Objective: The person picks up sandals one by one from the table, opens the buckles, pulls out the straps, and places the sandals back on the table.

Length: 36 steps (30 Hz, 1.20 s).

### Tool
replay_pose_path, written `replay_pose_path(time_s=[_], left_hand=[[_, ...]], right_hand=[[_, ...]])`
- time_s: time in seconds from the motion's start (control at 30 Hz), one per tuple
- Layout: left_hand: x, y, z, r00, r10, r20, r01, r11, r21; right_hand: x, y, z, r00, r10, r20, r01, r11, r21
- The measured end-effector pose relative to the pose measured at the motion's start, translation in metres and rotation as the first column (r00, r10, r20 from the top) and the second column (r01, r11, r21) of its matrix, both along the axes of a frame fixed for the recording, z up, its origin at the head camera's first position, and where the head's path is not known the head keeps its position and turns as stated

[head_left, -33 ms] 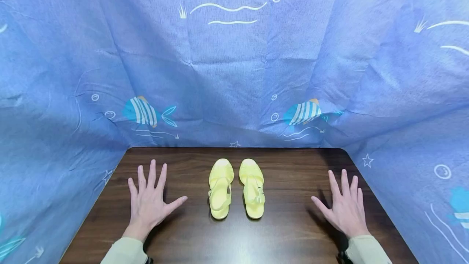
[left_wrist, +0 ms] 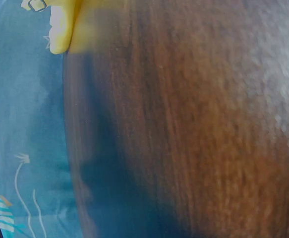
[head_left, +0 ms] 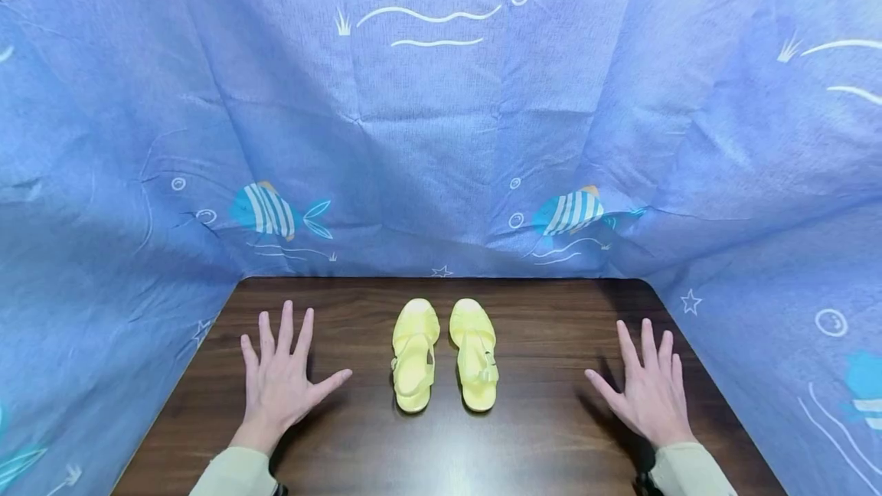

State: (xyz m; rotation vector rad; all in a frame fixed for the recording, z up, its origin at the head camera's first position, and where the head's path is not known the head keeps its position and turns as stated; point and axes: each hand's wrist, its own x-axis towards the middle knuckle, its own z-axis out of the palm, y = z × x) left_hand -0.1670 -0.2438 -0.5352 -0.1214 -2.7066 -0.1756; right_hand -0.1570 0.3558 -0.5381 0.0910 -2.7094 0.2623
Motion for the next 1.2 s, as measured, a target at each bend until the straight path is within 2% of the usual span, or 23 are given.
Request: replay_pose_path(time_s=[0.2, 0.43, 0.57, 0.7, 0.77, 0.87, 1.0, 1.07, 1.2], left_hand=[[-0.001, 0.000, 0.000, 1.000, -0.005, -0.003, 0.005, 1.000, 0.007], [0.002, -0.001, 0.002, 1.000, -0.014, -0.007, 0.014, 1.000, 0.026], [0.002, 0.000, 0.002, 1.000, -0.022, -0.013, 0.023, 0.999, 0.041], [0.002, -0.001, 0.002, 1.000, -0.013, 0.007, 0.013, 0.999, 0.051], [0.003, 0.000, 0.001, 0.999, -0.010, 0.035, 0.008, 0.998, 0.070], [0.003, 0.003, 0.000, 0.997, -0.019, 0.078, 0.010, 0.993, 0.119], [0.005, 0.015, -0.002, 0.993, -0.043, 0.112, 0.022, 0.983, 0.183], [0.006, 0.022, -0.003, 0.991, -0.052, 0.126, 0.026, 0.979, 0.200], [0.009, 0.036, -0.004, 0.985, -0.080, 0.152, 0.043, 0.971, 0.234]], right_hand=[[0.002, 0.002, 0.003, 1.000, 0.009, -0.005, -0.009, 1.000, -0.021], [0.008, 0.001, 0.008, 1.000, 0.013, 0.003, -0.013, 0.995, -0.101], [0.009, 0.001, 0.010, 1.000, 0.009, 0.006, -0.008, 0.995, -0.102], [0.008, 0.000, 0.011, 1.000, 0.001, 0.026, 0.001, 0.995, -0.096], [0.009, -0.004, 0.012, 0.999, 0.009, 0.044, -0.003, 0.992, -0.127], [0.010, -0.018, 0.015, 0.997, 0.054, 0.064, -0.037, 0.970, -0.239], [0.011, -0.046, 0.021, 0.987, 0.155, 0.048, -0.124, 0.910, -0.395], [0.012, -0.062, 0.023, 0.979, 0.202, 0.029, -0.169, 0.884, -0.436], [0.014, -0.096, 0.027, 0.961, 0.277, -0.014, -0.253, 0.854, -0.454]])
